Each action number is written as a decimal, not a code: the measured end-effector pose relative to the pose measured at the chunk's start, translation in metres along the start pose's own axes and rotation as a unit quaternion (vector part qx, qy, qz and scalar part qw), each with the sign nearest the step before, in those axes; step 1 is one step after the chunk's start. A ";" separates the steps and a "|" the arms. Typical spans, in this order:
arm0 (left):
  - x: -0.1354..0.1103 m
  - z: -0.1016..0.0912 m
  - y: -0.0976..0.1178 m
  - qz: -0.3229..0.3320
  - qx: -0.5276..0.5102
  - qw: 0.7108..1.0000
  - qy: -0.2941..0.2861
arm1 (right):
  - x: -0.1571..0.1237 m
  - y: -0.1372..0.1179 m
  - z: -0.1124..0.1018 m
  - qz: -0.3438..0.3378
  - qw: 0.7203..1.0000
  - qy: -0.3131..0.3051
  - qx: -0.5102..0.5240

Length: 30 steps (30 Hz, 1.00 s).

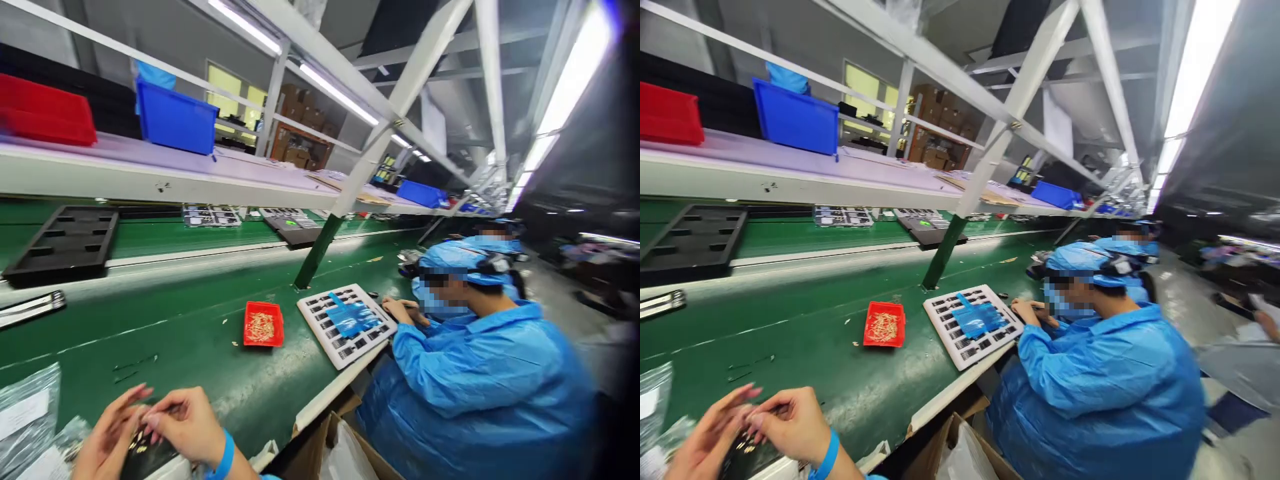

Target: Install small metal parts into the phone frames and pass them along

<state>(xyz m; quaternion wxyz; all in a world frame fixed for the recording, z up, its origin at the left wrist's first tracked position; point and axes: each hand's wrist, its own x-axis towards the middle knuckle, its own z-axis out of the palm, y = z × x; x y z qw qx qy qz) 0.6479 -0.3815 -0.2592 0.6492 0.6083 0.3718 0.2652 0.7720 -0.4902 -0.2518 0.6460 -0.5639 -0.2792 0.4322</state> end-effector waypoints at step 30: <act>-0.021 0.046 0.022 -0.132 0.015 0.960 -0.246 | -0.052 -0.030 -0.098 -0.346 0.762 -0.003 -0.548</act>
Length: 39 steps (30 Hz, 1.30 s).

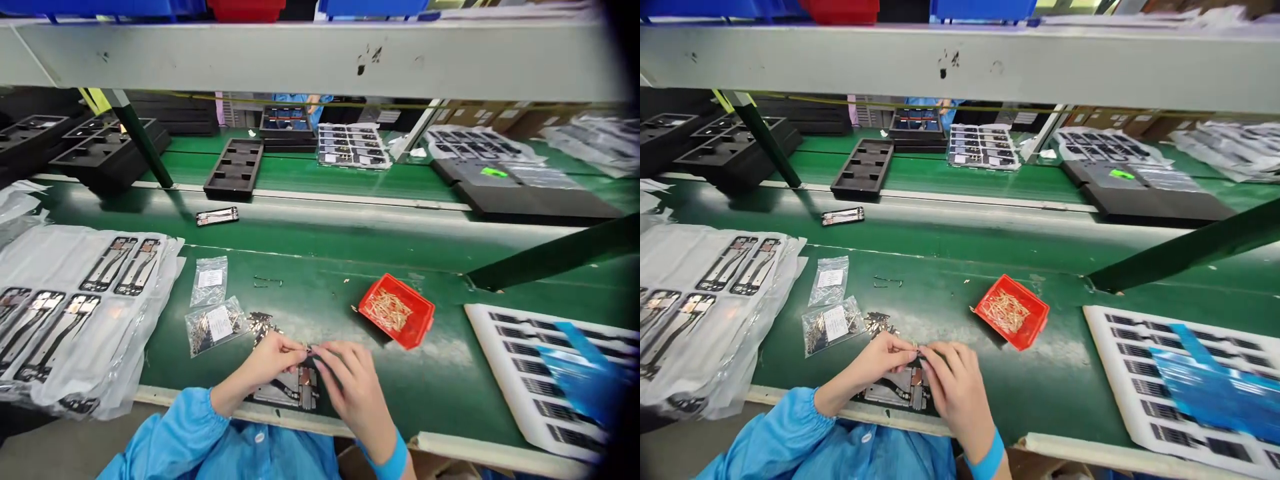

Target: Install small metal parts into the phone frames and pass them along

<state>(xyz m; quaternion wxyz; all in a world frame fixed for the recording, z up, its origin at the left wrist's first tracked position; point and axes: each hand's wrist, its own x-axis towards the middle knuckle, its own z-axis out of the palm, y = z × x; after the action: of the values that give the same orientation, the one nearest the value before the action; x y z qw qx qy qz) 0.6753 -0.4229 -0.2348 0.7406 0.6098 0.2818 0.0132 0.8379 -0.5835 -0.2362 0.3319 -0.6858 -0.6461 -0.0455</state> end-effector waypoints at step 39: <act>-0.023 0.005 -0.066 0.318 0.319 0.892 -0.031 | 0.135 0.130 -0.002 0.157 0.876 -0.278 -0.362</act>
<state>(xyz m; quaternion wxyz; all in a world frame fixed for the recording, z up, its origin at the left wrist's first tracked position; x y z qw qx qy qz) 0.6367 -0.4527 -0.2847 0.4705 0.8706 0.0387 0.1389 0.9798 -0.4616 -0.2202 -0.1299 -0.8347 -0.5342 -0.0316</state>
